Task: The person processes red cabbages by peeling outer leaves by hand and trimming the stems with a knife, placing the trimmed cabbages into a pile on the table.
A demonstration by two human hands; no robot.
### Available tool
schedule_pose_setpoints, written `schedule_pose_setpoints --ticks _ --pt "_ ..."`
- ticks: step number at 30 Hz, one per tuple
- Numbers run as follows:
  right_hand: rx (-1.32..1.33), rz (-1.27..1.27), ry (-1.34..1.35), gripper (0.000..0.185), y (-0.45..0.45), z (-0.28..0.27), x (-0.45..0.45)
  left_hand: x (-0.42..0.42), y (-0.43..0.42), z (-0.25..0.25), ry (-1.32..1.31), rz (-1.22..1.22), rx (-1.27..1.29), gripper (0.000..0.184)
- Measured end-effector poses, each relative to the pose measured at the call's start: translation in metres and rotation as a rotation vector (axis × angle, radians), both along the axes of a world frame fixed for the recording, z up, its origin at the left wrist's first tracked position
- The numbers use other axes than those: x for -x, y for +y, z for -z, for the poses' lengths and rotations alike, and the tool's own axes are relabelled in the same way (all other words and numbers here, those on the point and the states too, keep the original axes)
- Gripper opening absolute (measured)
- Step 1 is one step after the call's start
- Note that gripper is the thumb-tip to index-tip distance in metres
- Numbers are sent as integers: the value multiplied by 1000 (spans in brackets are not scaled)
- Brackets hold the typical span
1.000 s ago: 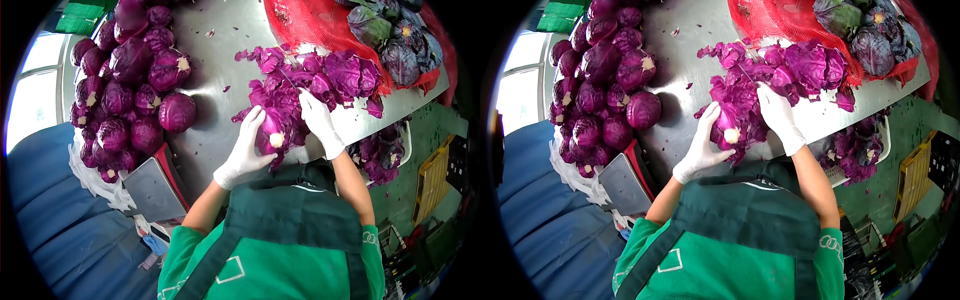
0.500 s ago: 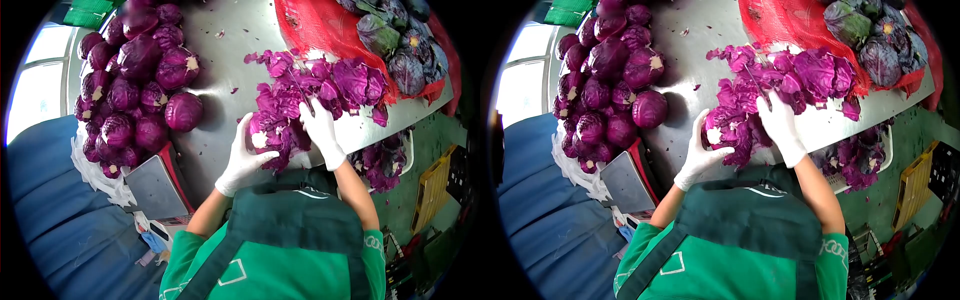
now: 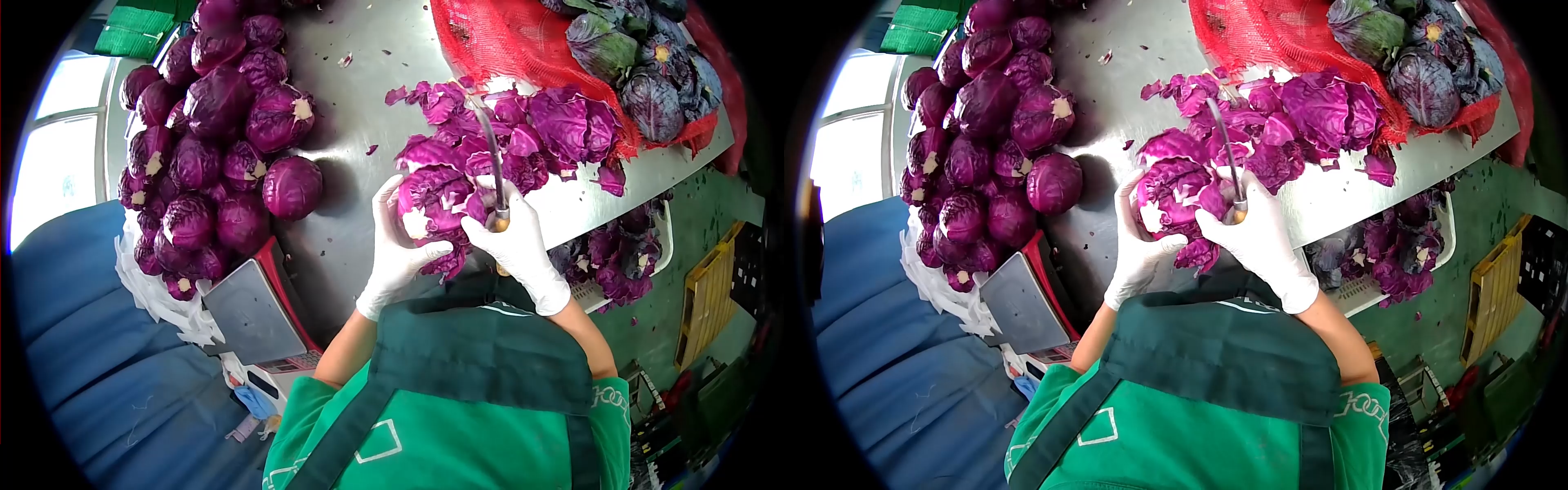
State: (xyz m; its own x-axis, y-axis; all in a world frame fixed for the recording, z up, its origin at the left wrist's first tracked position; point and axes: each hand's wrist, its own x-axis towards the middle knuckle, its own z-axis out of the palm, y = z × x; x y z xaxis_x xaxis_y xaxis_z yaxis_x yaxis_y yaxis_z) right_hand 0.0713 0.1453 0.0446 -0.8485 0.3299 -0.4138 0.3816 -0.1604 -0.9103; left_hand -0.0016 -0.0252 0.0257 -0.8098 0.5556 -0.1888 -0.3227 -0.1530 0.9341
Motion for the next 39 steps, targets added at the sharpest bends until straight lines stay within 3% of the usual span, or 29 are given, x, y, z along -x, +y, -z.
schedule_pose_setpoints --ticks 4,6,7,8,10,11,12,14,16,17,18,20,22,24,25,27,28,30,31,33,35,36,39 --pt "41 147 72 45 2 11 -8 -2 6 0 -225 -26 -77 107" --pt "338 313 -101 28 13 2 -6 -2 7 5 -195 -18 -102 102" --pt "422 389 54 13 23 15 -5 -4 4 8 -360 -70 -246 99" --pt "368 484 19 9 36 18 -7 -4 2 8 -524 -120 -389 95" --pt "344 516 98 12 54 27 -12 -2 3 1 -474 -102 -353 91" --pt "184 458 16 14 56 27 -16 -1 8 -6 -419 -100 -273 90" --pt "64 364 279 34 38 28 -8 0 11 -10 -365 -97 -193 88" --pt "-495 -63 346 49 23 -9 -4 -1 13 -4 -373 -101 -165 86" --pt "-863 -295 282 48 16 -16 0 0 15 -2 -253 -51 -20 85" --pt "-557 -275 151 44 19 -12 1 0 16 -1 -344 -70 -39 81" --pt "-647 -203 308 37 17 -1 2 1 18 -3 -351 -64 -45 78" --pt "-568 -97 409 25 14 5 1 0 15 4 -411 -56 -97 70" --pt "-378 43 350 14 11 5 -1 0 15 5 -489 -73 -186 67" --pt "104 525 414 6 22 9 10 1 9 18 -749 -82 -368 65" --pt "101 540 133 5 51 2 8 3 8 13 -837 -68 -448 69" --pt "14 842 209 11 98 30 9 8 3 5 -923 -47 -528 73" --pt "-102 864 179 13 125 50 0 9 -1 3 -818 -19 -469 79" --pt "-946 600 -50 21 135 35 -4 11 0 -2 -707 -1 -415 84" --pt "-1111 440 133 29 128 34 -7 13 5 -8 -532 19 -292 89" --pt "-909 228 421 45 92 37 -5 19 13 -4 -281 40 -137 102" --pt "-646 29 354 50 49 16 2 20 17 -9 -217 117 -61 103" --pt "-728 -130 189 48 38 -2 2 22 17 -11 -141 179 13 104" --pt "-406 -143 91 31 28 18 1 25 10 -3 142 266 182 106"
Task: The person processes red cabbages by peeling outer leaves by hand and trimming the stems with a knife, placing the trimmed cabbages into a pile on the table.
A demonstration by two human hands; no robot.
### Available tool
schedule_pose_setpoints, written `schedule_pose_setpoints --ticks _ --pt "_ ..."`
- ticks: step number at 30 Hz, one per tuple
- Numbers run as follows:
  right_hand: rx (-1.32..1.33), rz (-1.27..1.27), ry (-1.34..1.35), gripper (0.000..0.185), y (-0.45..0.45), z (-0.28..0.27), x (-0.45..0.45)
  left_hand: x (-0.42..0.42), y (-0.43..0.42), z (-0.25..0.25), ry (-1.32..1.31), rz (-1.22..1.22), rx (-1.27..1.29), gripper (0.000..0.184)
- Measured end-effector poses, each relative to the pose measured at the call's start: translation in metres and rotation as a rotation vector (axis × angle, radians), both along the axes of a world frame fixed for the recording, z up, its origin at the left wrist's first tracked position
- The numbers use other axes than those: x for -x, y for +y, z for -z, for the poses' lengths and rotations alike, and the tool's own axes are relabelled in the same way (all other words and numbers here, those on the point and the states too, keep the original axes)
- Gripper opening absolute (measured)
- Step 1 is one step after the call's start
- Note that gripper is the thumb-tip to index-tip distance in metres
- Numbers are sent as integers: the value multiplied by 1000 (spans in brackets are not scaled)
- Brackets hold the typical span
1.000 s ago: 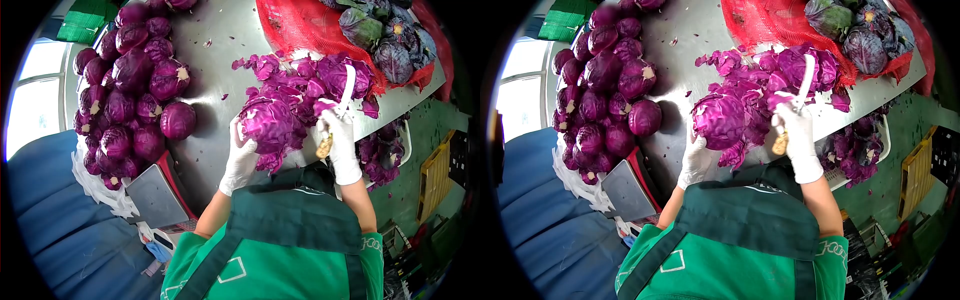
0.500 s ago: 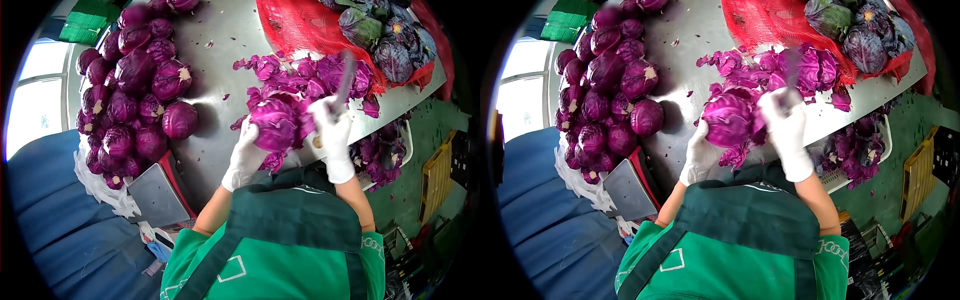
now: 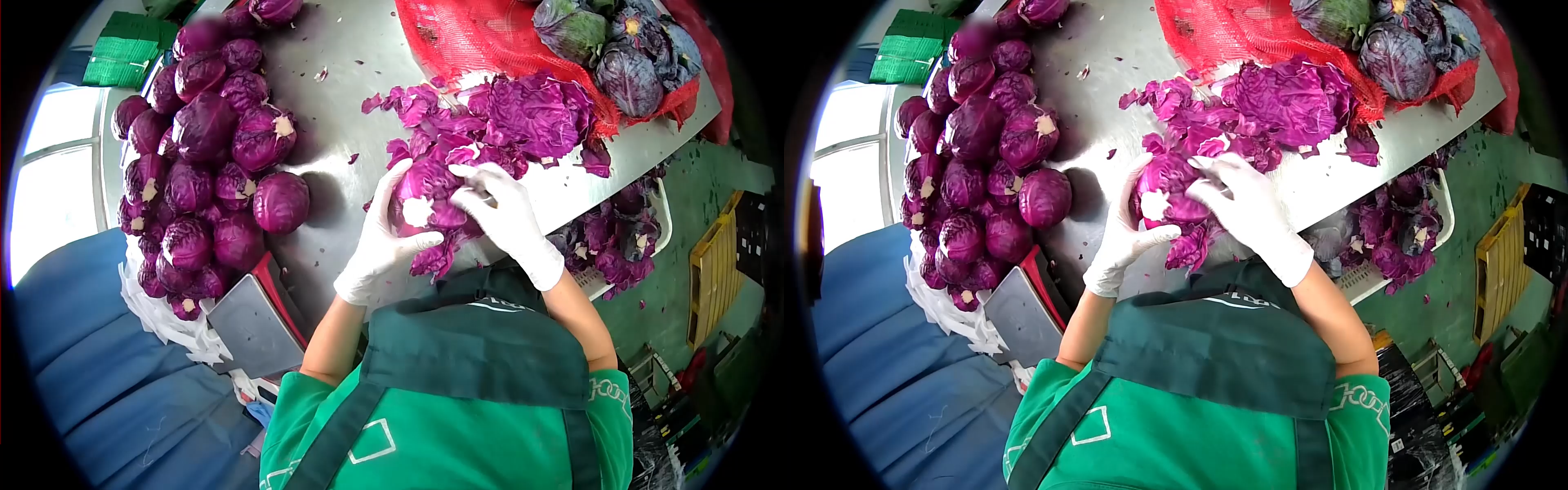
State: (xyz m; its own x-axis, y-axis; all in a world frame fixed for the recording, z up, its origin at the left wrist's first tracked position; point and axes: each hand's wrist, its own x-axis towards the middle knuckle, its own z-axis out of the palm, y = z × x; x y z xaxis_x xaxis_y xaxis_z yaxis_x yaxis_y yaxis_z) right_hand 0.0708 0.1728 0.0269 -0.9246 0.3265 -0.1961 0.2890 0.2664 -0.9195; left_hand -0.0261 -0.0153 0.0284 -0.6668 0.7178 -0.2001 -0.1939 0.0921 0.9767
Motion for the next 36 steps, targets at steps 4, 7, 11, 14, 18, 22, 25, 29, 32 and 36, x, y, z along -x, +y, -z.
schedule_pose_setpoints --ticks 4,7,11,14,18,22,25,29,32,36 --pt "-91 236 -1 29 18 41 -12 0 -11 14 571 92 271 104" --pt "-88 116 45 39 14 32 -16 0 -12 24 672 194 333 100" --pt "-116 -116 -65 44 -10 31 -20 -3 -6 23 921 260 344 97" --pt "-233 -44 48 45 -18 44 -19 -14 -2 36 805 93 302 105" --pt "-210 -39 18 47 -14 38 -16 -15 7 41 639 -47 424 114" --pt "-545 -136 38 56 -26 32 -25 -13 11 39 556 -64 484 111" --pt "-747 -216 36 65 -32 33 -24 -11 13 36 523 -47 470 110" --pt "-744 -181 88 66 -34 40 -13 -5 18 34 516 -28 436 101" --pt "-758 -206 -6 60 -34 35 -2 1 19 33 537 6 414 94" --pt "-853 -259 -37 57 -24 29 3 4 20 26 574 55 438 95"
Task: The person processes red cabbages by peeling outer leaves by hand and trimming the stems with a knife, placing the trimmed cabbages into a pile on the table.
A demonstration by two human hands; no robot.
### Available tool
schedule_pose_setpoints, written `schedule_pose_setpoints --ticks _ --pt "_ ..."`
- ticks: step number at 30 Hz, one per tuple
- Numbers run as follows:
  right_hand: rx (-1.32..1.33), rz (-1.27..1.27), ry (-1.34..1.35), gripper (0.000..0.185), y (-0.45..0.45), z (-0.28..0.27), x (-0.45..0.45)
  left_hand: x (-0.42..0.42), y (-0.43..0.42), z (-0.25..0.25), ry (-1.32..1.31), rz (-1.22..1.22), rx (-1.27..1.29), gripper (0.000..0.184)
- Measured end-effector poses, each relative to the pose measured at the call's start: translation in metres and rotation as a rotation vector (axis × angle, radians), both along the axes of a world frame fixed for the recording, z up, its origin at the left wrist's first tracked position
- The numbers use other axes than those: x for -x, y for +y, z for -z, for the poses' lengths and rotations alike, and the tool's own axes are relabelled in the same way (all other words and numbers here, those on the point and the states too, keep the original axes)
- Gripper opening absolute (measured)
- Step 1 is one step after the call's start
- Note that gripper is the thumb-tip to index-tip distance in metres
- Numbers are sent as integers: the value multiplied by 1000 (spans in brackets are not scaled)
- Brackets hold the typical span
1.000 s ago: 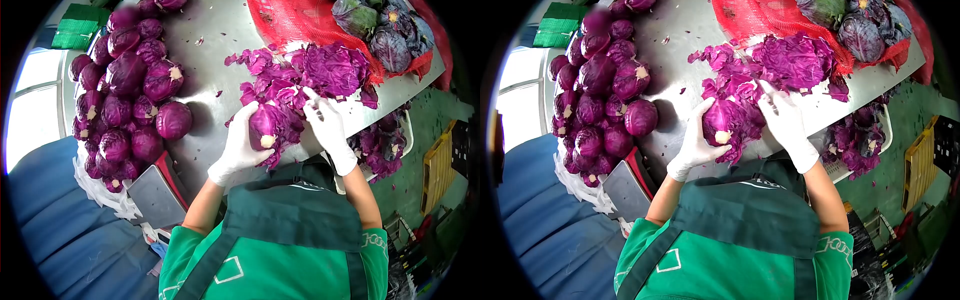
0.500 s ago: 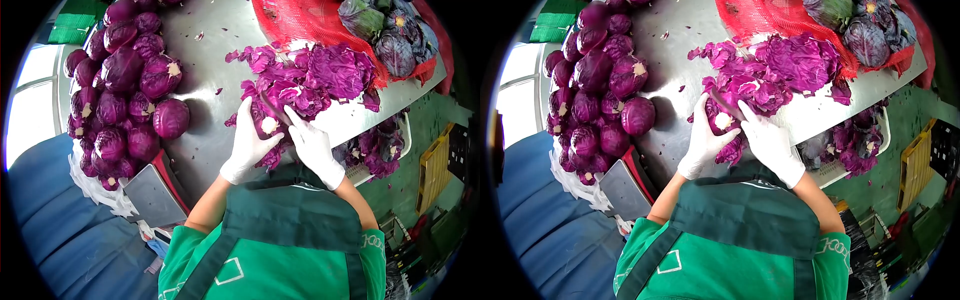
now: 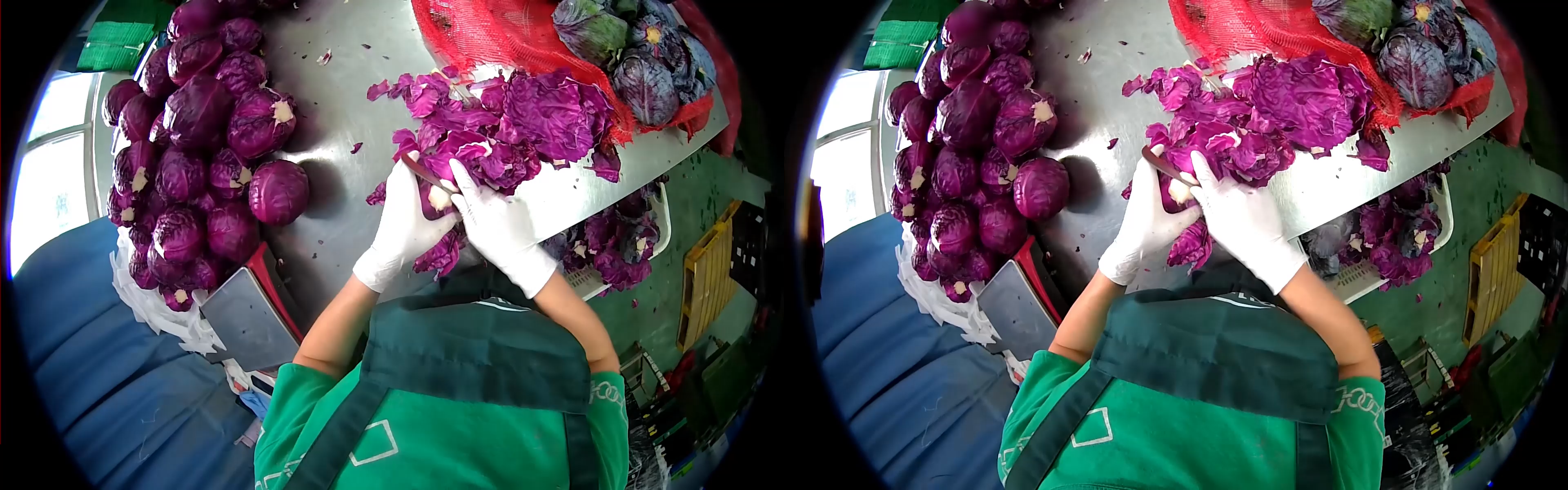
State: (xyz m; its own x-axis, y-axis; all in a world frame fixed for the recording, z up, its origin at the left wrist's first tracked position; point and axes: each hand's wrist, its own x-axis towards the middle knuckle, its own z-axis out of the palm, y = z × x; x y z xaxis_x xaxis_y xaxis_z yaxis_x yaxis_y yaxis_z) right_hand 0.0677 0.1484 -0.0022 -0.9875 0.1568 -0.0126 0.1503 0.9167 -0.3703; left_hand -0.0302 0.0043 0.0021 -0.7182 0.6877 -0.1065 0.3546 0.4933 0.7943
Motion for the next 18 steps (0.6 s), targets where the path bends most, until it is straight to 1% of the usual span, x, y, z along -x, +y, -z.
schedule_pose_setpoints --ticks 1,2,3,4,5,6,8,10,11,12,13,15,16,17,18 --pt "-132 -100 -70 56 13 -2 2 -1 -1 -1 50 26 27 98" --pt "-167 -149 -18 56 23 1 3 -3 -5 7 68 38 47 105" --pt "-203 -196 33 56 29 0 4 -4 -7 10 70 41 46 105" --pt "-139 -167 -155 48 29 -14 9 -6 -7 12 74 25 67 107" --pt "-145 -166 -153 48 34 -8 10 -8 -6 12 78 7 86 109" --pt "73 37 -30 47 42 7 14 -10 -7 7 64 -4 65 106" --pt "332 285 143 44 65 38 20 -17 -17 14 95 21 -17 107" --pt "385 363 289 41 87 60 29 -20 -29 22 94 44 -110 108" --pt "394 385 384 41 92 66 32 -21 -33 24 93 43 -108 108" --pt "613 591 172 43 94 44 37 -23 -37 25 107 19 -127 109" --pt "733 625 87 51 100 33 39 -25 -41 26 122 -7 -144 110" --pt "604 593 150 69 69 -3 38 -26 -46 26 111 -37 -113 112" --pt "711 456 242 88 54 -13 32 -27 -48 27 24 -69 -137 112" --pt "726 351 138 99 43 -18 21 -29 -49 29 -67 -100 -162 111" --pt "698 292 -52 106 31 -31 14 -30 -49 30 -68 -105 -166 111"
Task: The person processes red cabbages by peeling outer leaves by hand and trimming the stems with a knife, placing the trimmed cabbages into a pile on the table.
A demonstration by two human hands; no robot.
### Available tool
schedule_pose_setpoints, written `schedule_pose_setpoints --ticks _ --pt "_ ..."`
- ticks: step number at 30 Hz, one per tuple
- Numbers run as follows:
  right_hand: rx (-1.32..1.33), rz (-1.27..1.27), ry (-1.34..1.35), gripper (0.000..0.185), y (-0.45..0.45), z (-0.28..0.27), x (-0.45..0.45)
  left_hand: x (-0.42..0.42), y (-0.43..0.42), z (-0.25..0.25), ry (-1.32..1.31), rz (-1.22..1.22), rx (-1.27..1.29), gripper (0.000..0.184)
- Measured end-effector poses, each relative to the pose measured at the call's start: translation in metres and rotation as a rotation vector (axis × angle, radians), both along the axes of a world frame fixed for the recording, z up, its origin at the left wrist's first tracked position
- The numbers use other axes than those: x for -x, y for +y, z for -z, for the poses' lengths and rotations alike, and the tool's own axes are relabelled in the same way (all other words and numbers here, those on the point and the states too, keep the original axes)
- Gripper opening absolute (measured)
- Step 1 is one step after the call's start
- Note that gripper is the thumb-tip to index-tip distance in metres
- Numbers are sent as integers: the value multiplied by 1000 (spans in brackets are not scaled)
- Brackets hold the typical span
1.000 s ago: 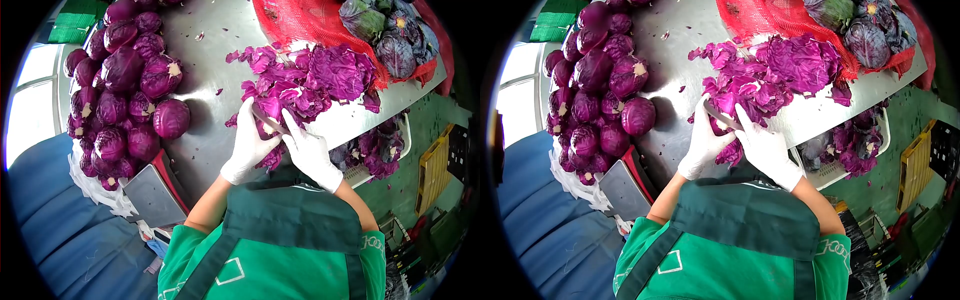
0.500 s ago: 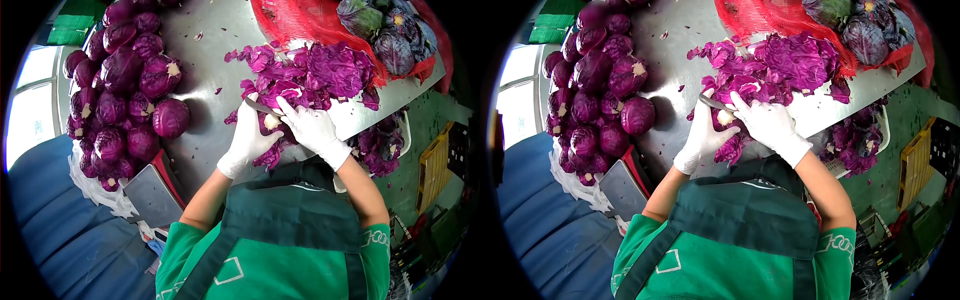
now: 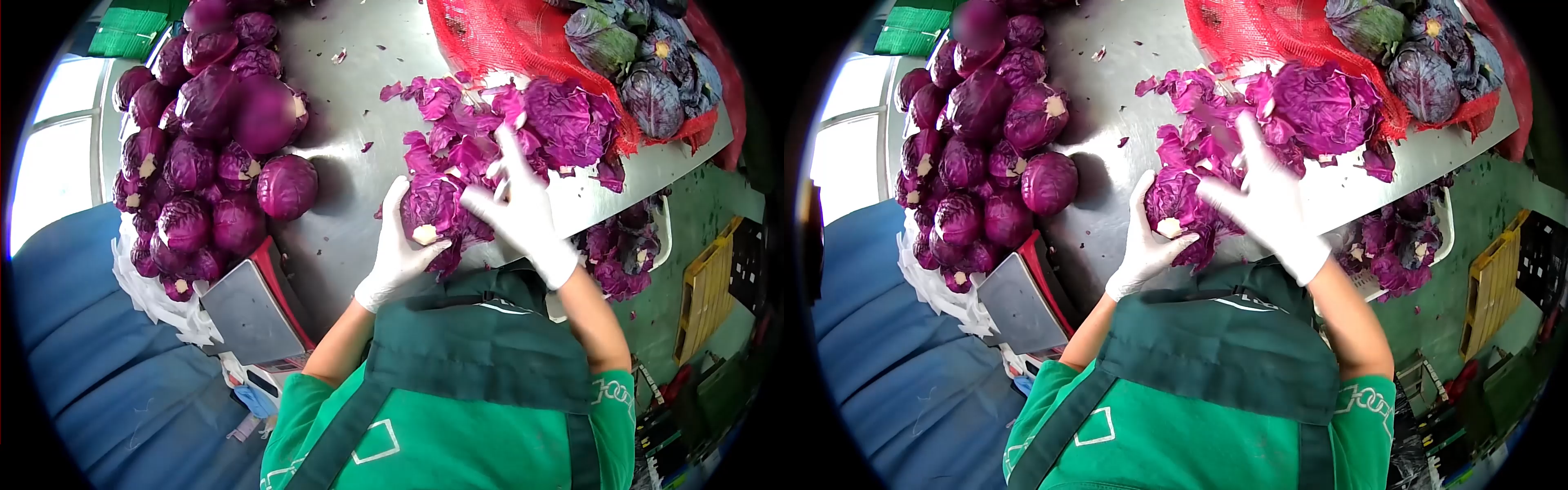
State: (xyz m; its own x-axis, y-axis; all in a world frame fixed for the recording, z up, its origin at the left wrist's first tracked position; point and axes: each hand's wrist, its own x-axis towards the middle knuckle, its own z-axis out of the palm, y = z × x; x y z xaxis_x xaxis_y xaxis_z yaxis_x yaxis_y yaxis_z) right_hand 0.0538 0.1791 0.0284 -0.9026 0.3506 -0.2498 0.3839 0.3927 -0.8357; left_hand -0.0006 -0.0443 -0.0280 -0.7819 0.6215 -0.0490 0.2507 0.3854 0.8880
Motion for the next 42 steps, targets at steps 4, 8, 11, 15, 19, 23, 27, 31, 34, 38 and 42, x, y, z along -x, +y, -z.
schedule_pose_setpoints --ticks 4,8,11,15,19,23,27,31,34,38,42 --pt "-73 -67 -71 94 -44 31 -21 -4 5 -8 -90 -71 -29 107" --pt "102 31 -24 56 -38 45 -22 6 3 -11 -68 -24 -14 106" --pt "74 64 -76 24 -21 57 -23 10 5 -18 -149 11 -75 107" --pt "30 278 17 21 20 63 -6 16 -2 -44 -533 -21 -290 109" --pt "-408 163 311 47 39 8 9 21 -14 -67 -428 131 -304 110" --pt "505 -152 -67 53 6 -17 10 25 -15 -72 -379 186 -298 113" --pt "744 -91 -271 45 -7 -26 9 25 -10 -79 -476 45 -402 129" --pt "599 -69 -140 32 -14 -28 4 16 4 -84 -592 -66 -541 126" --pt "477 -79 -110 31 -14 -21 1 13 6 -76 -627 -163 -581 98" --pt "771 102 -115 27 -8 -27 -10 19 -9 -43 -1000 -195 -882 81" --pt "902 271 53 18 19 -28 -9 12 -2 -56 -1349 -368 -944 95"
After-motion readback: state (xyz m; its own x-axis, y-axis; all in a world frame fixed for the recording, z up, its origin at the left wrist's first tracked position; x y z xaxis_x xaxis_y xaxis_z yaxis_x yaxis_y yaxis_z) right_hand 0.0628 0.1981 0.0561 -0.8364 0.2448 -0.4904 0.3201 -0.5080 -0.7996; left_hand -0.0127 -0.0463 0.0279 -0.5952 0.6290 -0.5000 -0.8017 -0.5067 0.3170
